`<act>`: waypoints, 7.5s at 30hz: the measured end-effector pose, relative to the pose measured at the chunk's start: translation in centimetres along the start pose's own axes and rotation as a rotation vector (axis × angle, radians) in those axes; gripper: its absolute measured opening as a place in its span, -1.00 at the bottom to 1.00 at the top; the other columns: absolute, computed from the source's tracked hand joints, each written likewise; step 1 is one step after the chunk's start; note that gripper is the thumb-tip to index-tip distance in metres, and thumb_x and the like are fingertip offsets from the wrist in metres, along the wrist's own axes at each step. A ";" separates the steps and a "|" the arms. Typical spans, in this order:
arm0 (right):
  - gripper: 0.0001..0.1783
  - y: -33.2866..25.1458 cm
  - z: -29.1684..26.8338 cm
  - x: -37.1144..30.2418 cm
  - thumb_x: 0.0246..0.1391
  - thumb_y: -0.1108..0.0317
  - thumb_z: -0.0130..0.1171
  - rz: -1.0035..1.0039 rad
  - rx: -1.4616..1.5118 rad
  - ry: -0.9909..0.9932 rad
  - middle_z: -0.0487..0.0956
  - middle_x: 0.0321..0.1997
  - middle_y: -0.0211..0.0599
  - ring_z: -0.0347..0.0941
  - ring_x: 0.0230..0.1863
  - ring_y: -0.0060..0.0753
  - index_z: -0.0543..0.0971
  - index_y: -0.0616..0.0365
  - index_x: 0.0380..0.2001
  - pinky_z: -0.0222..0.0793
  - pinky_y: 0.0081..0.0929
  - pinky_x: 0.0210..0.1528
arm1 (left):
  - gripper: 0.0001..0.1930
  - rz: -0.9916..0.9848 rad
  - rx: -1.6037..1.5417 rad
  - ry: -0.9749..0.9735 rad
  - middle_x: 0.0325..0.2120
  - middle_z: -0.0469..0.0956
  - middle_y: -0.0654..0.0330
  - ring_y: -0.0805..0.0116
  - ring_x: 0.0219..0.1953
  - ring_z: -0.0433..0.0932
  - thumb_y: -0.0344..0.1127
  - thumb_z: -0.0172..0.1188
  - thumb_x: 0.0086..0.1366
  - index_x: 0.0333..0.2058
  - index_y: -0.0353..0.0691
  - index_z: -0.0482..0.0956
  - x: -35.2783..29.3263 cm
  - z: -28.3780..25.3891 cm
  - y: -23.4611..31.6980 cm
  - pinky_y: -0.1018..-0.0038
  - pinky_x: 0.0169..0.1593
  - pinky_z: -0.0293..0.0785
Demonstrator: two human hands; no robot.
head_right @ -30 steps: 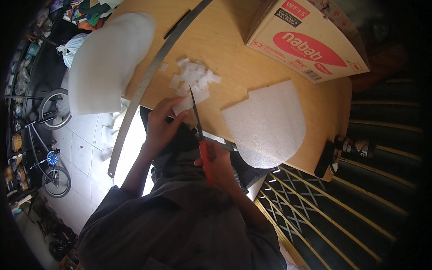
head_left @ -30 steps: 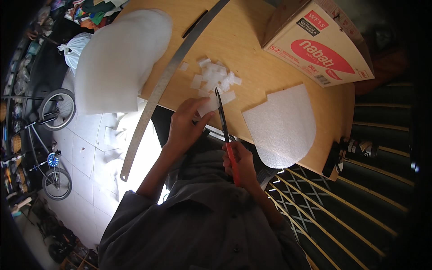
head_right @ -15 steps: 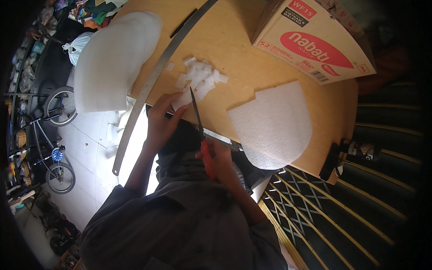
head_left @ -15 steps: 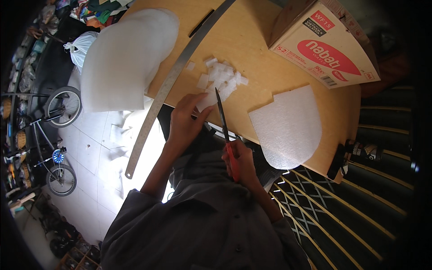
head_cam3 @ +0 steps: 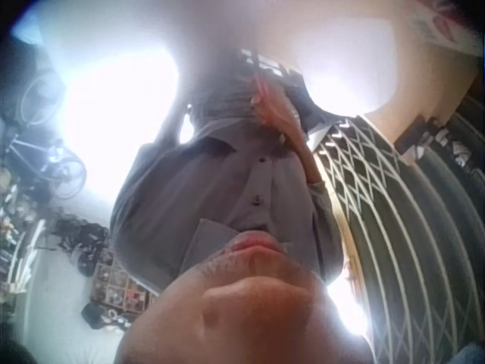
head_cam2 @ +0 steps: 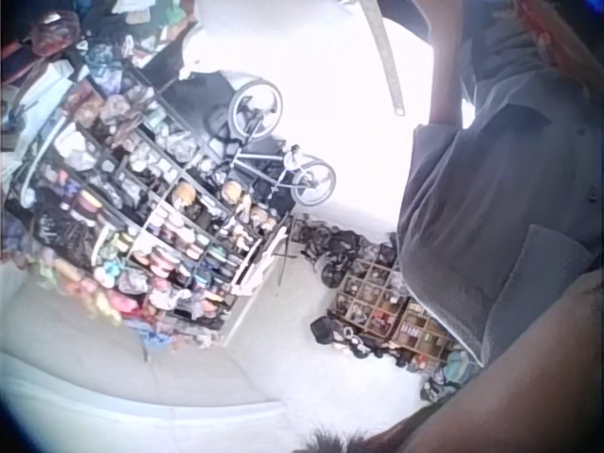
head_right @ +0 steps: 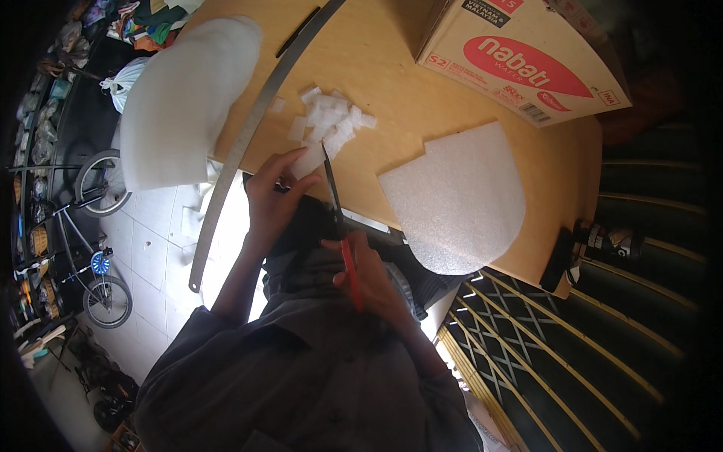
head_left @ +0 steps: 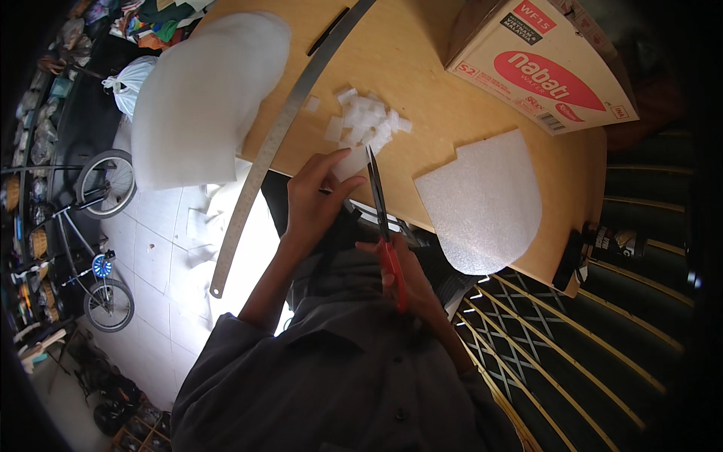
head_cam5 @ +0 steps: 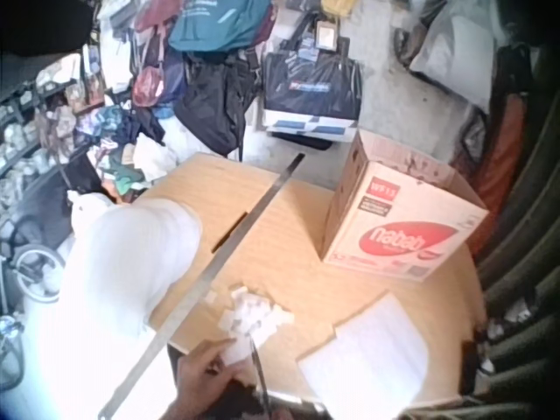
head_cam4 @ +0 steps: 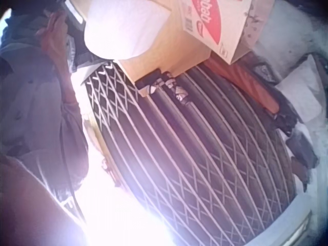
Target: The person uses shears to cut small pieces off a larger sheet of foam and places the small pieces on the table.
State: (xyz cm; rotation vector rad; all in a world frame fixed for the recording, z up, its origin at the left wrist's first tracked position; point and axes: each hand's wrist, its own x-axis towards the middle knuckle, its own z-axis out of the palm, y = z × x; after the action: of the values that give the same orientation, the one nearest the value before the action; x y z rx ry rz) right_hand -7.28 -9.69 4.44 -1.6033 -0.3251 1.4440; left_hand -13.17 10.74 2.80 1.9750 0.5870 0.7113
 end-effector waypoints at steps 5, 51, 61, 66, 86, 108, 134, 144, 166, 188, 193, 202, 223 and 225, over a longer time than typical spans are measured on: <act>-0.58 1.4 -1.0 0.0 0.20 0.44 0.04 0.068 0.045 -0.001 0.57 0.14 -0.06 0.55 -0.48 -0.53 0.21 0.27 0.07 0.44 -0.58 -0.48 | -0.56 -0.002 0.001 0.054 -0.51 0.54 0.19 0.50 -0.59 0.43 -0.33 0.52 0.03 -0.10 -0.27 0.62 -0.2 0.4 -0.3 0.55 -0.46 0.38; -0.68 2.2 -0.1 1.7 0.17 0.57 0.03 -0.150 -0.125 0.116 0.67 -0.14 -0.06 0.65 -0.30 -0.30 0.34 0.29 0.00 0.55 -0.43 -0.30 | -0.87 -0.389 -0.537 -0.010 -0.37 0.64 0.29 0.67 -0.32 0.54 -0.45 0.26 0.32 -0.17 -0.31 0.61 0.1 1.6 -0.5 0.67 -0.22 0.42; -0.73 3.2 0.2 2.3 0.15 0.55 0.10 -0.264 -0.240 0.174 0.69 -0.26 -0.04 0.65 -0.41 -0.25 0.36 0.28 -0.09 0.55 -0.42 -0.35 | -0.86 -0.344 -0.516 0.013 -0.42 0.60 0.32 0.73 -0.43 0.44 -0.45 0.29 0.28 -0.20 -0.32 0.61 0.6 2.3 -1.0 0.69 -0.35 0.33; -0.72 2.9 -0.2 2.9 0.15 0.50 0.16 -0.146 -0.093 0.170 0.69 -0.22 -0.03 0.66 -0.40 -0.24 0.36 0.28 -0.10 0.55 -0.41 -0.38 | -0.86 -0.299 -0.466 0.017 -0.36 0.61 0.30 0.67 -0.38 0.47 -0.46 0.29 0.27 -0.20 -0.31 0.60 1.0 2.0 -0.6 0.66 -0.28 0.37; -0.63 4.4 -2.5 -3.0 0.13 0.33 0.18 -0.190 -0.328 0.187 0.66 -0.12 0.03 0.61 -0.40 -0.02 0.27 0.30 -0.17 0.48 -0.20 -0.36 | -0.84 0.254 0.421 0.188 -0.22 0.54 0.13 0.14 -0.16 0.42 -0.43 0.28 0.22 -0.20 -0.18 0.66 3.8 3.2 -1.1 0.31 -0.04 0.33; 0.02 8.7 -5.5 -11.3 0.01 -0.62 -0.13 -0.263 0.130 0.527 0.63 -0.36 -0.19 0.46 -0.67 -0.55 0.41 0.36 -0.24 0.38 -0.58 -0.61 | -0.70 0.502 0.107 -0.540 -0.21 0.53 0.13 0.04 -0.17 0.49 -0.28 0.22 0.26 -0.05 -0.20 0.55 -3.2 14.0 5.6 0.12 -0.04 0.30; 0.06 10.9 -4.0 -10.0 0.00 -0.64 -0.21 -0.339 0.163 0.367 0.52 -0.39 -0.21 0.40 -0.62 -0.57 0.34 0.33 -0.07 0.32 -0.60 -0.59 | -0.71 -0.122 -0.221 -0.670 -0.68 0.44 0.24 0.51 -0.60 0.37 -0.22 0.24 0.36 -0.42 -0.34 0.49 3.8 20.8 6.9 0.47 -0.47 0.32; 0.23 10.0 -4.3 -9.6 -0.18 -0.74 -0.15 -0.275 0.166 0.431 0.56 -0.22 -0.12 0.52 -0.54 -0.46 0.39 0.34 0.05 0.44 -0.50 -0.43 | -0.72 -0.170 -0.341 -0.594 -0.63 0.44 0.25 0.54 -0.56 0.38 -0.23 0.24 0.36 -0.40 -0.34 0.45 1.7 19.9 5.3 0.51 -0.46 0.32; 0.02 9.6 -4.8 -7.7 0.05 -0.46 0.09 -0.310 0.331 0.582 0.61 -0.44 -0.20 0.47 -0.68 -0.59 0.42 0.49 0.00 0.33 -0.69 -0.64 | -0.41 -0.108 -0.406 -0.776 -0.39 0.50 0.17 0.52 -0.42 0.46 -0.51 0.16 0.33 0.32 -0.30 0.26 -0.3 17.7 5.9 0.59 -0.33 0.49; -0.68 11.3 -5.4 -7.0 0.24 0.20 0.24 -0.215 0.404 0.635 0.60 -0.59 -0.23 0.38 -0.76 -0.67 0.53 0.31 -0.27 0.20 -0.66 -0.72 | -0.51 -0.139 -0.411 -0.656 -0.43 0.57 0.27 0.68 -0.44 0.47 -0.55 0.28 0.23 0.13 -0.24 0.41 -0.6 17.8 5.6 0.71 -0.46 0.28; -0.71 11.4 -5.5 -7.0 0.24 0.23 0.24 -0.229 0.397 0.623 0.59 -0.62 -0.27 0.38 -0.77 -0.68 0.53 0.31 -0.26 0.22 -0.66 -0.70 | -0.51 -0.145 -0.457 -0.657 -0.39 0.56 0.29 0.68 -0.42 0.48 -0.55 0.27 0.23 0.13 -0.24 0.42 -0.6 17.9 5.1 0.71 -0.46 0.29; -0.11 12.0 -4.7 -8.9 0.16 -0.39 0.02 -0.409 0.307 0.359 0.57 -0.02 0.06 0.58 -0.05 -0.17 0.39 0.36 0.05 0.51 -0.38 -0.16 | -0.56 -0.233 -0.624 -0.610 -0.31 0.49 0.31 0.72 -0.57 0.35 -0.56 0.19 0.29 0.14 -0.24 0.41 -0.7 18.2 4.8 0.70 -0.53 0.25; 0.05 9.3 -8.1 -12.0 -0.03 -0.64 -0.08 -0.339 0.182 0.311 0.63 -0.23 -0.11 0.44 -0.62 -0.59 0.47 0.33 -0.15 0.34 -0.62 -0.57 | -0.78 -0.525 -0.753 -0.718 -0.34 0.63 0.08 0.36 -0.23 0.64 -0.50 0.23 0.24 -0.16 -0.49 0.52 -0.6 16.6 5.5 0.47 -0.11 0.63; 0.07 9.1 -8.0 -11.5 -0.05 -0.67 -0.10 -0.360 0.154 0.305 0.62 -0.24 -0.12 0.46 -0.61 -0.58 0.47 0.32 -0.16 0.35 -0.62 -0.57 | -0.82 -0.536 -0.751 -0.720 -0.32 0.63 0.08 0.37 -0.24 0.64 -0.50 0.23 0.24 -0.20 -0.47 0.52 -0.5 16.5 5.4 0.47 -0.11 0.62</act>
State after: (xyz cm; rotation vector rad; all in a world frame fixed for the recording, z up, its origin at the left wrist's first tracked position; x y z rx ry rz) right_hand -6.70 -26.42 4.07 -1.5202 -0.2986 0.9157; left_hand -1.59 -2.08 0.75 1.1558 0.3027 -0.1365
